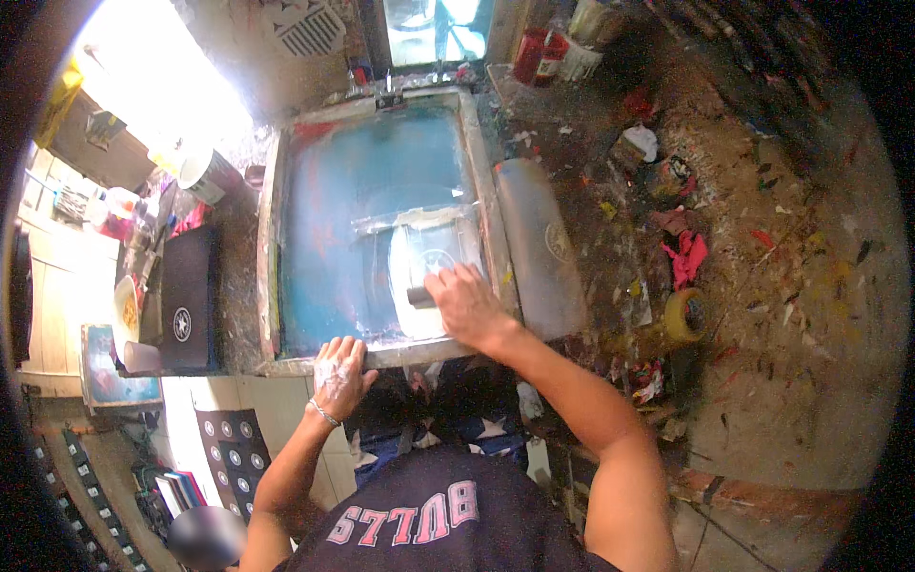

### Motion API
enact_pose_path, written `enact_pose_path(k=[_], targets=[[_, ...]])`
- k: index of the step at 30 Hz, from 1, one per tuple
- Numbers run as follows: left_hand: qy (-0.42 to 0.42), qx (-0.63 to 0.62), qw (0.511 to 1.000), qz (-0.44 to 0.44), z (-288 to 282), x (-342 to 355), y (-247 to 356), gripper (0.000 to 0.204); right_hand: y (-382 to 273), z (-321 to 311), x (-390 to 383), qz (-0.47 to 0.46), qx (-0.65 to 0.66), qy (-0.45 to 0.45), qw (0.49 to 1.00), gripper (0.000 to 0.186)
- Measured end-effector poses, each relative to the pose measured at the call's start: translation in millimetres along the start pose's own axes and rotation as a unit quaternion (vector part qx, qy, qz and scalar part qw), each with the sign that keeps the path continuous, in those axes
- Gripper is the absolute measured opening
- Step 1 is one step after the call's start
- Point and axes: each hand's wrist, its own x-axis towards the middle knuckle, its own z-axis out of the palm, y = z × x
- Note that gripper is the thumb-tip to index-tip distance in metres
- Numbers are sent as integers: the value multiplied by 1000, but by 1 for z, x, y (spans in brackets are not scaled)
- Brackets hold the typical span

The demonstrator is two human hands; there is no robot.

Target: The person repeatedly places a blue t-shirt under a screen printing frame, pulls a squeegee across the screen to apply ink, and then removes the printed shirt to hand it to a seated person. The process is repeated multiple times in a continuous loop.

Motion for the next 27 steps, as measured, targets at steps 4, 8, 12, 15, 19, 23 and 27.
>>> enact_pose_path(k=[4,8,12,15,19,23,27], targets=[[17,0,1000,9,1,0,1,41,-9,1,-22,-23,-29,32,999,19],[13,1,1000,13,2,-1,-2,39,-11,7,-30,-52,-60,76,994,15],[49,-20,998,33,4,-3,-8,36,-14,13,-35,-53,-84,101,990,15],[67,-31,997,29,7,-5,-9,35,-17,15,-38,-52,-98,103,988,16],[82,-35,995,35,4,-4,-7,38,-23,13,-43,-39,-120,95,987,20],[88,-59,994,36,-14,-2,-5,37,-30,5,-48,-61,-120,131,982,36],[109,-84,989,45,-48,1,-1,34,-39,-20,-45,-95,-112,195,970,46]])
